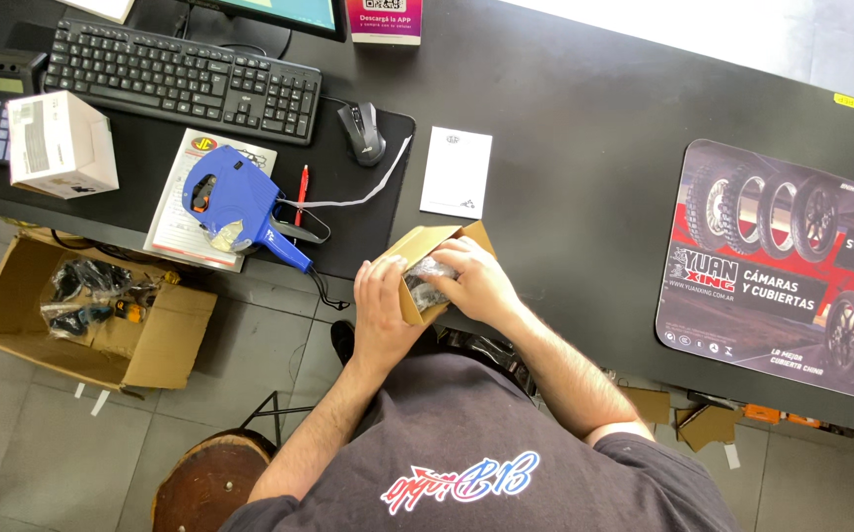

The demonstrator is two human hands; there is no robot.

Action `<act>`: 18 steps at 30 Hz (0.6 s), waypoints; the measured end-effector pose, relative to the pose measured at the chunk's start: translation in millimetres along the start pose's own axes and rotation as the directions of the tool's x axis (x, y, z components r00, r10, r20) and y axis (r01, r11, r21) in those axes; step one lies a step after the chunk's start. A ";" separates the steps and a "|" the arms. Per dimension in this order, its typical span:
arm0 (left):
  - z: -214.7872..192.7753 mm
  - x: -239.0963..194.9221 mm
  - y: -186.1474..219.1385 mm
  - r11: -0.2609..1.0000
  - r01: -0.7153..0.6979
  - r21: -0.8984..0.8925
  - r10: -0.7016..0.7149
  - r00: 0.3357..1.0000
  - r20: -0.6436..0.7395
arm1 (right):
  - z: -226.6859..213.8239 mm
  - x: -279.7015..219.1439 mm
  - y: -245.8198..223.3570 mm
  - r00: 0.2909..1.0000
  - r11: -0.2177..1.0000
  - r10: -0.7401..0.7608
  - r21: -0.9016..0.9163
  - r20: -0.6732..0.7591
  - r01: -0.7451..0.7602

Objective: The person tapes a phone holder box shut, opens it, removes the bubble-wrapped phone holder, unscrews a small part, rewraps the item, and repacks the box. They repeat the process with a second box, taping it shut at the end.

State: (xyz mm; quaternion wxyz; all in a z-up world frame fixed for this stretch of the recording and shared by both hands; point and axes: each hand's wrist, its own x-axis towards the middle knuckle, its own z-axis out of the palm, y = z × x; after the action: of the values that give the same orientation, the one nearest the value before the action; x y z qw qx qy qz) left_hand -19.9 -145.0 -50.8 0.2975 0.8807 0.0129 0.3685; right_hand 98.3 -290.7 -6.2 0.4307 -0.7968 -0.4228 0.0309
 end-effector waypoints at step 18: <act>16.8 3.2 -29.7 0.978 0.121 -0.169 -0.129 0.991 -0.035 | -59.5 17.5 0.4 0.957 0.955 0.115 0.295 -0.266 -0.033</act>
State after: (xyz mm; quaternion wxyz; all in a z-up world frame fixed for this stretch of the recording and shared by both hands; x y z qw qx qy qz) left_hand -0.6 -128.4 -73.8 0.3920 0.8415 0.0442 0.3690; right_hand 134.4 -317.8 36.4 0.5960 -0.7374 -0.3179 -0.0048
